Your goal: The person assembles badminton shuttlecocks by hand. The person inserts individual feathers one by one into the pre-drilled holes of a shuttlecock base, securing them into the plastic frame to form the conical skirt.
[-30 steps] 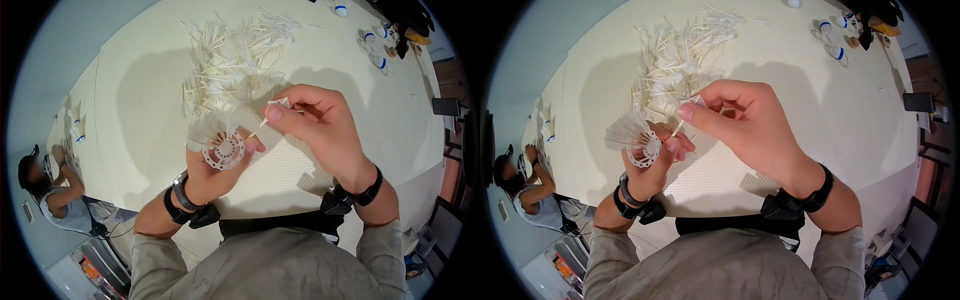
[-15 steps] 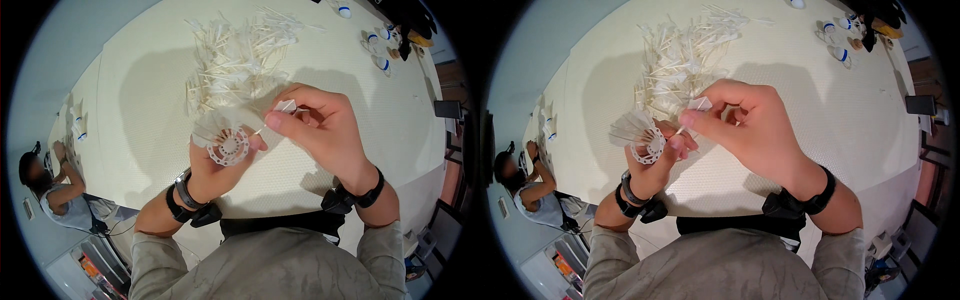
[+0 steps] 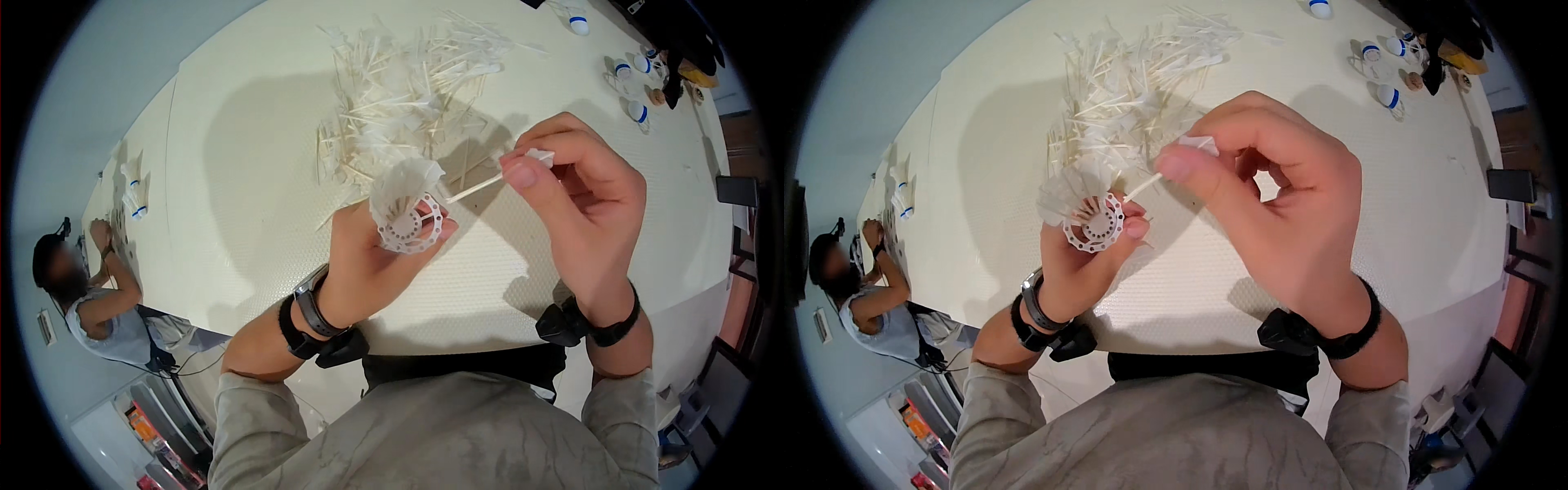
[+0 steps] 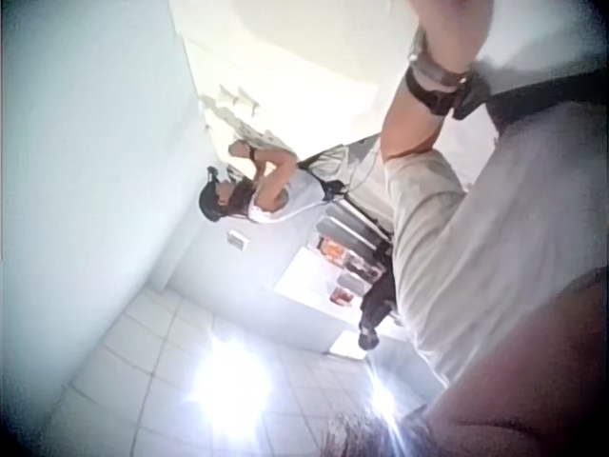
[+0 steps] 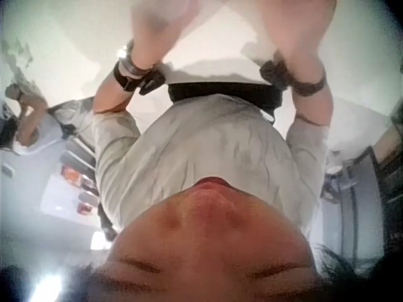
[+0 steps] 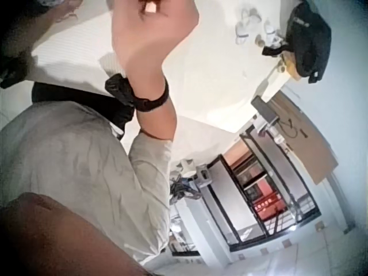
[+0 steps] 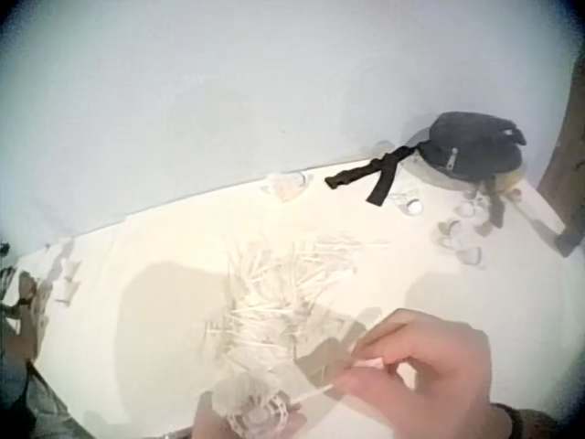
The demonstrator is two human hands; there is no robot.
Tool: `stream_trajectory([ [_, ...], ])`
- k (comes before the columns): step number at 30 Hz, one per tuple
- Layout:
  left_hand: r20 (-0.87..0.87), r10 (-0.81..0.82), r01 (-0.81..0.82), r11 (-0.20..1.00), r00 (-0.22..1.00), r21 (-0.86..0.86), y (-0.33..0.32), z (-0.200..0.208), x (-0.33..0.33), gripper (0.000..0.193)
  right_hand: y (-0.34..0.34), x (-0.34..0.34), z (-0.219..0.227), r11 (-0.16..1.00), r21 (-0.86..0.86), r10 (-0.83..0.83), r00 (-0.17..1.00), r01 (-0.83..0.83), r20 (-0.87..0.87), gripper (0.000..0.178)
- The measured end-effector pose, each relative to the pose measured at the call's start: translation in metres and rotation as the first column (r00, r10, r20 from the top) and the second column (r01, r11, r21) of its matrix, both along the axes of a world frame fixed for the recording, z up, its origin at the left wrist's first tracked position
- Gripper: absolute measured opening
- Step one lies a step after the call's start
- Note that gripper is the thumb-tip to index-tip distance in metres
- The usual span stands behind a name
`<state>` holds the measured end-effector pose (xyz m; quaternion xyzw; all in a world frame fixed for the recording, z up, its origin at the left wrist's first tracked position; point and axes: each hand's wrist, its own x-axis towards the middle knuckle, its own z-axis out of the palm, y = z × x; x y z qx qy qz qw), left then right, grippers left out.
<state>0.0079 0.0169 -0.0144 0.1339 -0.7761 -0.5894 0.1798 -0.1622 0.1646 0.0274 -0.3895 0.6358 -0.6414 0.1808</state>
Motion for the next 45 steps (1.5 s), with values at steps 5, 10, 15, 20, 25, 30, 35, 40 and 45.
stream_trajectory([
  [5, -0.059, 0.023, -0.027, 0.996, 0.998, -0.081, -0.002, -0.002, -0.004, 0.019, 0.0, 0.003, 0.002, 1.0, -0.016, 0.021, 0.995, -0.023, -0.101, 0.01],
  [10, 0.017, -0.001, 0.002, 0.995, 1.0, -0.1, -0.004, 0.003, 0.001, 0.02, -0.002, 0.005, 0.003, 1.0, 0.003, 0.01, 0.994, -0.01, -0.11, 0.01],
  [15, 0.102, -0.025, 0.038, 0.99, 0.995, -0.134, -0.005, 0.008, 0.001, 0.021, -0.002, 0.005, 0.002, 1.0, -0.004, 0.019, 0.993, -0.02, -0.116, 0.011],
  [20, 0.113, -0.024, 0.035, 0.995, 0.993, -0.095, -0.004, 0.007, 0.001, 0.019, -0.001, 0.004, 0.003, 1.0, 0.012, 0.024, 0.979, -0.021, -0.202, 0.011],
  [25, 0.09, -0.056, 0.066, 0.991, 0.994, -0.117, -0.006, 0.005, 0.001, 0.023, 0.0, 0.006, 0.006, 1.0, -0.005, 0.025, 0.973, -0.026, -0.228, 0.013],
  [30, 0.116, -0.054, 0.067, 0.992, 0.992, -0.104, -0.007, 0.001, 0.004, 0.026, 0.0, 0.006, 0.006, 1.0, -0.02, 0.011, 0.958, -0.018, -0.287, 0.016],
  [35, 0.069, -0.061, 0.07, 0.988, 0.996, -0.14, -0.007, 0.003, 0.001, 0.028, 0.001, 0.004, 0.008, 0.999, -0.01, 0.026, 0.952, -0.031, -0.306, 0.016],
  [40, -0.037, -0.044, 0.039, 0.989, 0.998, -0.141, -0.005, -0.002, -0.002, 0.027, -0.001, 0.003, 0.011, 0.998, -0.035, 0.032, 0.919, -0.05, -0.394, 0.017],
  [45, -0.156, -0.046, 0.043, 0.999, 0.987, -0.023, -0.002, 0.002, -0.005, 0.028, -0.003, -0.004, 0.014, 0.995, -0.055, 0.047, 0.865, -0.086, -0.499, 0.018],
])
